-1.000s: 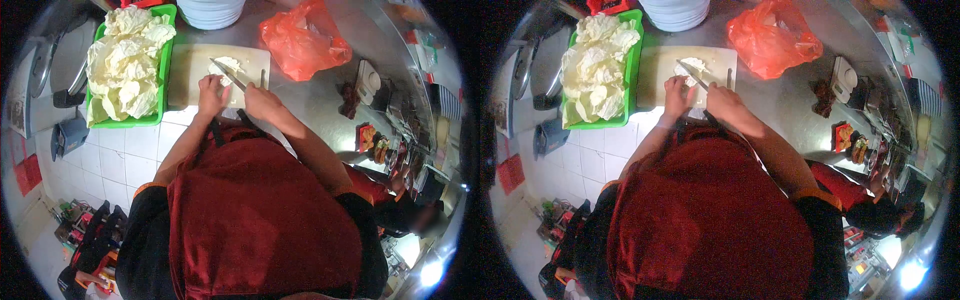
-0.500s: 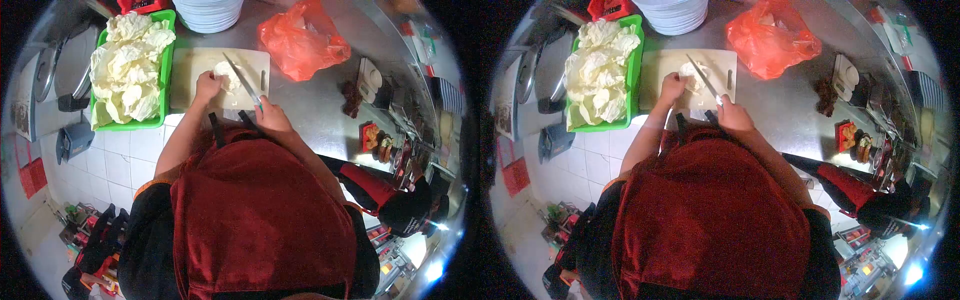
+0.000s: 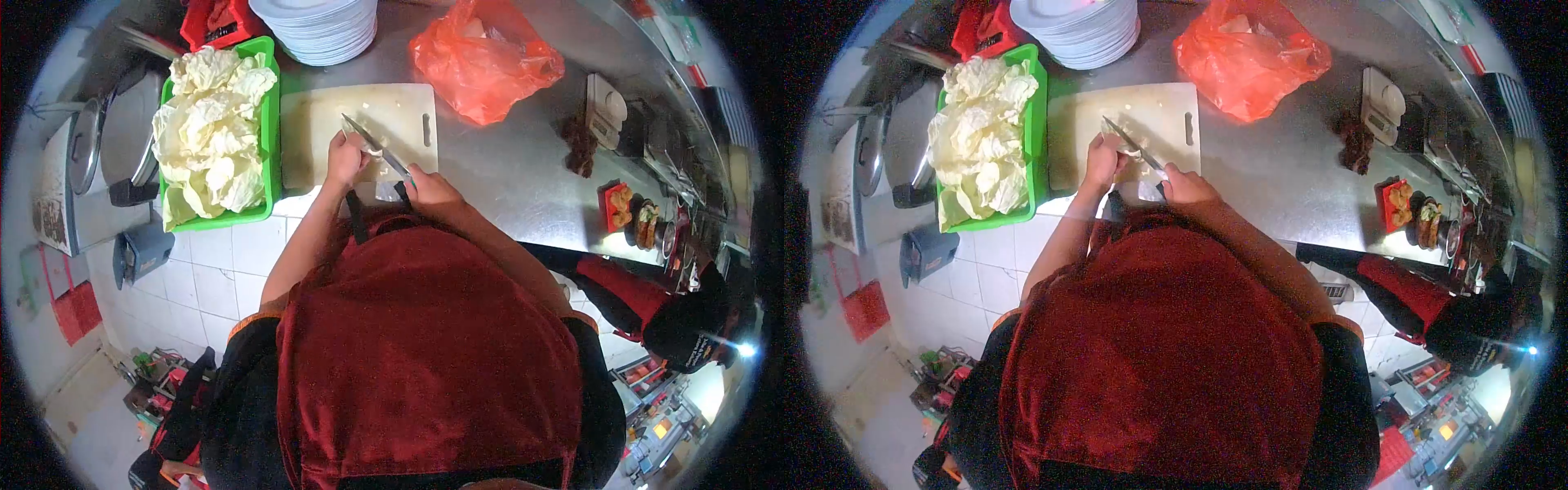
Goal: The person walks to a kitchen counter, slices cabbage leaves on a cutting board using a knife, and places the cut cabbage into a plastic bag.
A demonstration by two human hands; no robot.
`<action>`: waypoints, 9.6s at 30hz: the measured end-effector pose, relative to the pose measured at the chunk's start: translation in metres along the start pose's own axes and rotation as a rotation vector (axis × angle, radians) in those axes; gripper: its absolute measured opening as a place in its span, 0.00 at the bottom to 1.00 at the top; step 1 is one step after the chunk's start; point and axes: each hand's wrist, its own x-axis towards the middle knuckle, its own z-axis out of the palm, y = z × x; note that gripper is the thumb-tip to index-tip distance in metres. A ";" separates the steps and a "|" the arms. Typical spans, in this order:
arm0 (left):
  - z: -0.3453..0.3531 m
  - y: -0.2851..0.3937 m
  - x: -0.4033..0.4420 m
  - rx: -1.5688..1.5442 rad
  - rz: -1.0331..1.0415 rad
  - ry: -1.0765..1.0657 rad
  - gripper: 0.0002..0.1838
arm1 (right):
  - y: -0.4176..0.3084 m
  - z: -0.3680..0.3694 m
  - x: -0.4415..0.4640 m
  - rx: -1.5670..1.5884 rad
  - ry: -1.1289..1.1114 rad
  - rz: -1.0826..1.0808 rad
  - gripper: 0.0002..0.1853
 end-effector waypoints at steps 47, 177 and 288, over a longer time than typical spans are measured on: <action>-0.036 -0.001 0.010 0.155 -0.117 -0.013 0.07 | 0.035 -0.010 -0.017 0.216 0.324 0.136 0.17; -0.051 -0.003 0.008 1.246 0.838 -0.019 0.23 | -0.009 0.008 0.018 0.018 0.085 0.153 0.18; -0.156 0.236 0.044 1.951 0.643 0.649 0.41 | 0.104 -0.076 -0.075 0.267 0.159 0.001 0.11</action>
